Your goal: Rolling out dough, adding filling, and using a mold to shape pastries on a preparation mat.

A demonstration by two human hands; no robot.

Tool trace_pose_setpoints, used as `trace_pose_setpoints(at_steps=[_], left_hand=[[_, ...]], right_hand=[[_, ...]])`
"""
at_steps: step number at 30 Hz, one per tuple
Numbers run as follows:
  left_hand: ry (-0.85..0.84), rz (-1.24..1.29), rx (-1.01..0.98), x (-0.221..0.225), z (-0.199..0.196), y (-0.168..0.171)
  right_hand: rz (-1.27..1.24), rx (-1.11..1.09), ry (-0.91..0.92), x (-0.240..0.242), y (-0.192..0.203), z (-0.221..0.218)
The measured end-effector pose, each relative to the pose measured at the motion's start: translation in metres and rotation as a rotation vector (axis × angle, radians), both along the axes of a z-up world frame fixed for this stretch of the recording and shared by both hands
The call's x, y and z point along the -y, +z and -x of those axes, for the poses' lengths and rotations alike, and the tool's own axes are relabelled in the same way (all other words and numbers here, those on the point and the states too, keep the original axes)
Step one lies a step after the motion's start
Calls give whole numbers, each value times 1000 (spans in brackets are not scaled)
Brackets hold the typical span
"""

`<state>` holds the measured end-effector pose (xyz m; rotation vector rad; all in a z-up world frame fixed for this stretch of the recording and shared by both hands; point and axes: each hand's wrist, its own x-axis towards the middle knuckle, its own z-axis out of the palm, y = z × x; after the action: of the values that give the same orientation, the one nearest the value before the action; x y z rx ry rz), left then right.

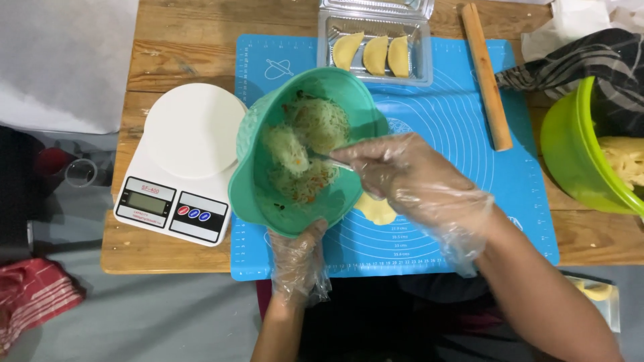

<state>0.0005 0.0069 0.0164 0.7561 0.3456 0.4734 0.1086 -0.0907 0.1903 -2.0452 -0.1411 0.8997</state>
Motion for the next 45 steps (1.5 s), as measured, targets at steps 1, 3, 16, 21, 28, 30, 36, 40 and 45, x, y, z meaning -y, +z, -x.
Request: trace_pose_setpoints(at_steps=[1,3,16,21,28,30,36,40,45], left_hand=[[-51,53,61,-2,2,-7],[-103,108,122,-3,3,-13],[-67,113,151,-2,3,-1],[-74,139,164,-3,1,0],[-36,160,141,-2,1,1],[-28,157,134,-2,1,3],[-43,151,143,-2,2,8],[-28,144,141,-3,1,0],[13,146,164,0,-3,-16]], right_hand=[[43,-13,-15,-1,5,0],[86,-25,-30,-1,14,-2],[7,-106,-52,5,15,-12],[324,31,2,-5,55,-11],[472,99,-75,-4,96,-8],[443,116,-174,5,99,-11],[481,116,-160,19,88,-20],[310,136,112,40,64,-20],[268,-3,-11,56,51,-14]])
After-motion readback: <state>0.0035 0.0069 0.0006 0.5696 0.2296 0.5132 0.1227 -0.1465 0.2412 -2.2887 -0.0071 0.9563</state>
